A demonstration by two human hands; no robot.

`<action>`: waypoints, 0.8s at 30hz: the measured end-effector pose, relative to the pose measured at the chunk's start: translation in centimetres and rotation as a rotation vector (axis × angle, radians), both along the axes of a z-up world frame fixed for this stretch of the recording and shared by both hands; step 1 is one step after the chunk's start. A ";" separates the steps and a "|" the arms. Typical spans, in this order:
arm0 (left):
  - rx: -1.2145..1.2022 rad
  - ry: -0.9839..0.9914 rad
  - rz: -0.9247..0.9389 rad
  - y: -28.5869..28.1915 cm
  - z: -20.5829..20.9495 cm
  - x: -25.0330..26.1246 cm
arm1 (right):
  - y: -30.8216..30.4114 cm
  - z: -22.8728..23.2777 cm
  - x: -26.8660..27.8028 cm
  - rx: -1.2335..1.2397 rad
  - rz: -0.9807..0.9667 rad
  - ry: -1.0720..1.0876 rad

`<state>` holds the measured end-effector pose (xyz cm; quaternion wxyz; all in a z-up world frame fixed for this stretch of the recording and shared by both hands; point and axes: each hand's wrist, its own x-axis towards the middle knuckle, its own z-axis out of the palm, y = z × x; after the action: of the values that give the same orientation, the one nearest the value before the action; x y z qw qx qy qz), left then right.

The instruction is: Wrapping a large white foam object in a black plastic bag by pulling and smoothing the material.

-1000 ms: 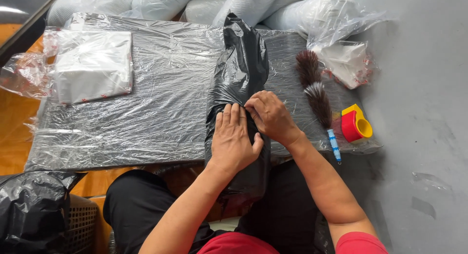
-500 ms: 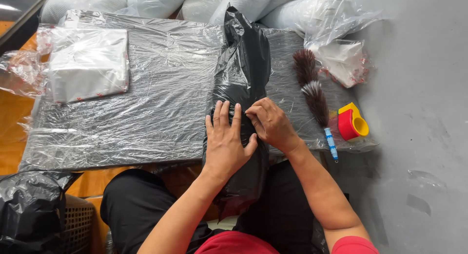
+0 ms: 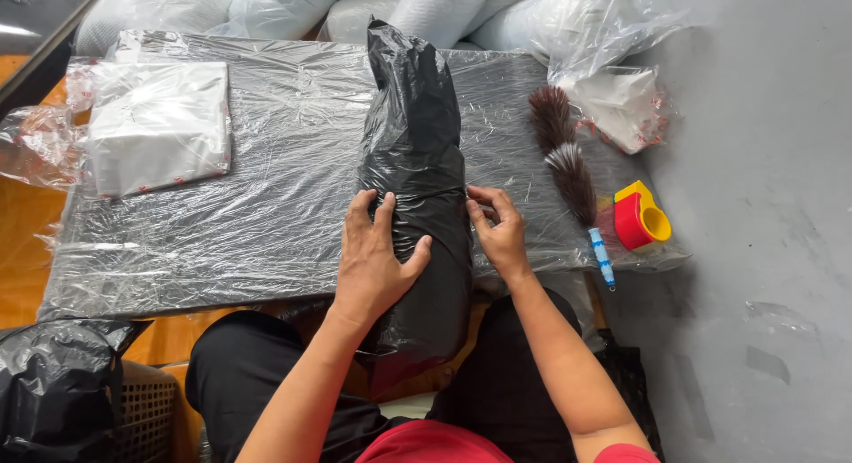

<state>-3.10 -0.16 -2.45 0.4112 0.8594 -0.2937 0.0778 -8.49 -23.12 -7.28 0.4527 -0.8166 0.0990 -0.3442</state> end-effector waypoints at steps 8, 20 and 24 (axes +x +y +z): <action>0.136 0.159 0.056 3.6 -0.1 2.5 | 0.5 2.7 3.4 -0.034 0.177 0.117; 0.335 -0.284 -0.011 2.2 0.7 0.5 | 2.1 2.3 7.4 -0.174 0.339 0.150; 0.367 -0.230 -0.036 2.4 1.1 0.5 | 2.0 1.9 7.7 -0.271 0.342 0.103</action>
<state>-2.61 2.25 -1.32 0.2130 0.9000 -0.3630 0.1132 -0.82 -21.07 -5.41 0.3850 -0.8913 -0.0651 -0.2306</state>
